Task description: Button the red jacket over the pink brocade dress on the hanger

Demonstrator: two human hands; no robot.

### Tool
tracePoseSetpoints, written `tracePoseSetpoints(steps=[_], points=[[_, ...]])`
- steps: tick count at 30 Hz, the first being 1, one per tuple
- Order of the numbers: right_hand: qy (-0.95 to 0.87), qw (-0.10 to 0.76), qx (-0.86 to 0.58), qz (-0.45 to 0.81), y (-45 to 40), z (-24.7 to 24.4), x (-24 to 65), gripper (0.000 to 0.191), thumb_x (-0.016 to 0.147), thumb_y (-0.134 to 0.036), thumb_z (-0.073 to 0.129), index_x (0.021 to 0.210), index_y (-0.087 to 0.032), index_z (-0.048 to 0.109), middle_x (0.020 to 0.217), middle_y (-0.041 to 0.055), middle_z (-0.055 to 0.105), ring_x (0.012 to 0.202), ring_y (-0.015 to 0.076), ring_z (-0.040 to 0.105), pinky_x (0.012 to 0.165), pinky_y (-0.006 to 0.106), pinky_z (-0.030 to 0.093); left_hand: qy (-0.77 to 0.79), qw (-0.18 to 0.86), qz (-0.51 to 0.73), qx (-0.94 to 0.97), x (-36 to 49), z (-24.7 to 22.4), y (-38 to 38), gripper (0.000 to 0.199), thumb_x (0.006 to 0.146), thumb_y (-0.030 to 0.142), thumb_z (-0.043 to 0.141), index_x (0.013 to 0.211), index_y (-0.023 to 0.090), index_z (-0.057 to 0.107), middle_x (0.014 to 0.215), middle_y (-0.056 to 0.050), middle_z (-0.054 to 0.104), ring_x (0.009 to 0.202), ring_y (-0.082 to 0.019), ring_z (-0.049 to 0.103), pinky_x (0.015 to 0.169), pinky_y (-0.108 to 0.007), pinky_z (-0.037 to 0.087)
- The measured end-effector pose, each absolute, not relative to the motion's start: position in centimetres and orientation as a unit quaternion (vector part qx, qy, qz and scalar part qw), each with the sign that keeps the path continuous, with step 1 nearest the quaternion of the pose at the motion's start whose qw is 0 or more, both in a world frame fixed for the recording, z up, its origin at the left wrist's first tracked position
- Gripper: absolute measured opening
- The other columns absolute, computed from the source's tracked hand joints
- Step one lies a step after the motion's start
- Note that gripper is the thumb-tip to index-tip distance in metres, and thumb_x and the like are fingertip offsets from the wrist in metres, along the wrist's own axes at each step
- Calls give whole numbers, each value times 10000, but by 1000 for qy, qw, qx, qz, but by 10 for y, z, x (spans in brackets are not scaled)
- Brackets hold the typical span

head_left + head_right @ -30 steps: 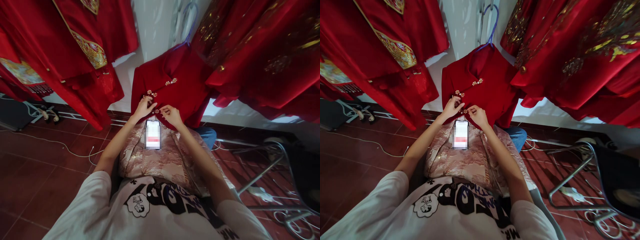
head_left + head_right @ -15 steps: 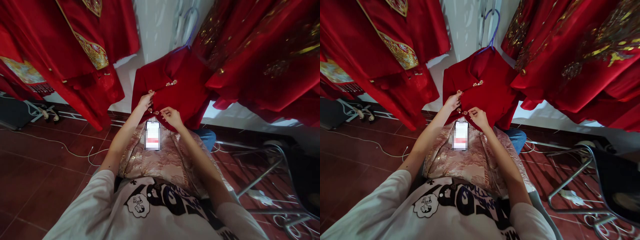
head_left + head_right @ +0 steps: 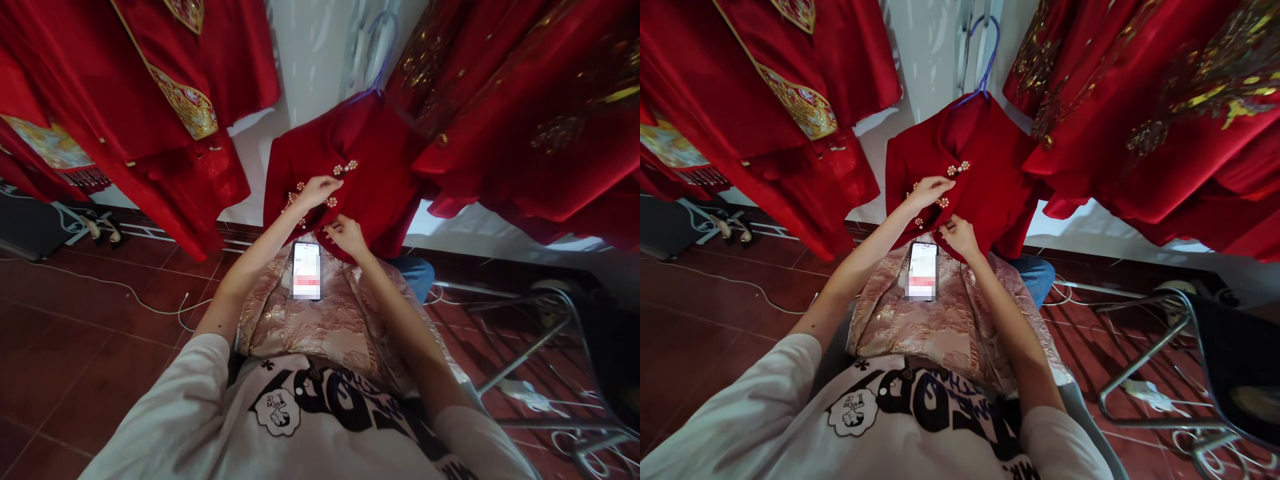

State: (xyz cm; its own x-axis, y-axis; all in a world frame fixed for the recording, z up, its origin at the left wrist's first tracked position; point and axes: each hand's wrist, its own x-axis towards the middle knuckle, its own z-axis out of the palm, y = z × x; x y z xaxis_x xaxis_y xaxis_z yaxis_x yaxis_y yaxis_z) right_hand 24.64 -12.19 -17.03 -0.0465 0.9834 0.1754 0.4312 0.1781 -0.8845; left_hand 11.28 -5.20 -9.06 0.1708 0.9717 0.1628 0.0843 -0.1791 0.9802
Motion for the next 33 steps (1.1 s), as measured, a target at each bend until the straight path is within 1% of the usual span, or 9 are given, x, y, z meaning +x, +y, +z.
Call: tracePoseSetpoints(steps=[2, 5, 8, 11, 15, 18, 23, 28, 33], points=[[-641, 426, -537, 346, -122, -170, 248, 44, 902, -152, 668, 876, -188, 665, 824, 33, 762, 656, 153, 731, 667, 257, 619, 428, 306, 453, 720, 126, -78, -43, 142, 963, 45, 717, 974, 186, 733, 1073, -85, 753, 1117, -241, 711, 1092, -387, 528], [-637, 445, -516, 360, -123, -169, 252, 45, 905, -190, 693, 947, -184, 709, 814, 26, 751, 650, 143, 726, 657, 248, 629, 441, 99, 387, 804, 139, -63, -30, 265, 964, 89, 725, 1212, 182, 736, 1323, -159, 698, 1364, -346, 604, 1212, -502, 451], [-638, 455, -508, 357, -122, -166, 260, 69, 909, -235, 723, 956, -183, 722, 802, 27, 746, 652, 141, 722, 645, 242, 631, 457, -6, 305, 836, 144, -55, -22, 292, 984, 172, 723, 1270, 114, 731, 1441, -240, 629, 1476, -433, 491, 1263, -594, 358], [-637, 460, -510, 350, -120, -162, 269, 87, 910, -237, 725, 976, -182, 730, 828, 35, 763, 671, 142, 736, 636, 233, 624, 452, -38, 255, 854, 141, -49, -18, 248, 1000, 223, 718, 1209, 94, 756, 1391, -256, 651, 1453, -445, 499, 1260, -612, 333], [-633, 461, -521, 339, -118, -156, 278, 98, 923, -208, 691, 1006, -179, 733, 885, 46, 778, 723, 159, 755, 723, 287, 657, 441, -31, 270, 856, 130, -43, -16, 164, 974, 282, 787, 1073, 153, 773, 1253, -193, 702, 1355, -412, 555, 1199, -583, 393], [-655, 480, -514, 275, -111, -146, 283, 101, 922, -184, 659, 983, -184, 740, 970, 66, 788, 860, 192, 770, 902, 376, 673, 427, 1, 302, 853, 127, -41, -17, 151, 929, 284, 842, 993, 175, 758, 1187, -158, 715, 1327, -396, 562, 1189, -570, 406], [-679, 512, -513, 115, -91, -121, 290, 177, 929, -189, 638, 1071, -180, 742, 1166, 126, 738, 1094, 249, 726, 1079, 476, 614, 398, 191, 375, 815, 126, -34, -20, 71, 913, 206, 812, 947, 215, 751, 1010, -108, 726, 1304, -355, 614, 1261, -534, 382], [-704, 503, -500, 28, -69, -96, 292, 294, 1070, -373, 564, 1266, -182, 670, 1302, 169, 653, 1349, 302, 625, 1185, 554, 530, 424, 426, 512, 614, 119, -27, -20, 135, 956, 135, 693, 1044, 224, 744, 922, -92, 708, 1202, -332, 706, 1262, -539, 417], [-706, 524, -474, 53, -4, -81, 276, 540, 1165, -557, 322, 1463, -195, 590, 1376, 153, 639, 1388, 276, 634, 1208, 576, 500, 396, 415, 495, 653, 115, -30, -10, 158, 946, 72, 623, 958, 190, 727, 891, -92, 696, 1273, -341, 687, 1280, -505, 371]])
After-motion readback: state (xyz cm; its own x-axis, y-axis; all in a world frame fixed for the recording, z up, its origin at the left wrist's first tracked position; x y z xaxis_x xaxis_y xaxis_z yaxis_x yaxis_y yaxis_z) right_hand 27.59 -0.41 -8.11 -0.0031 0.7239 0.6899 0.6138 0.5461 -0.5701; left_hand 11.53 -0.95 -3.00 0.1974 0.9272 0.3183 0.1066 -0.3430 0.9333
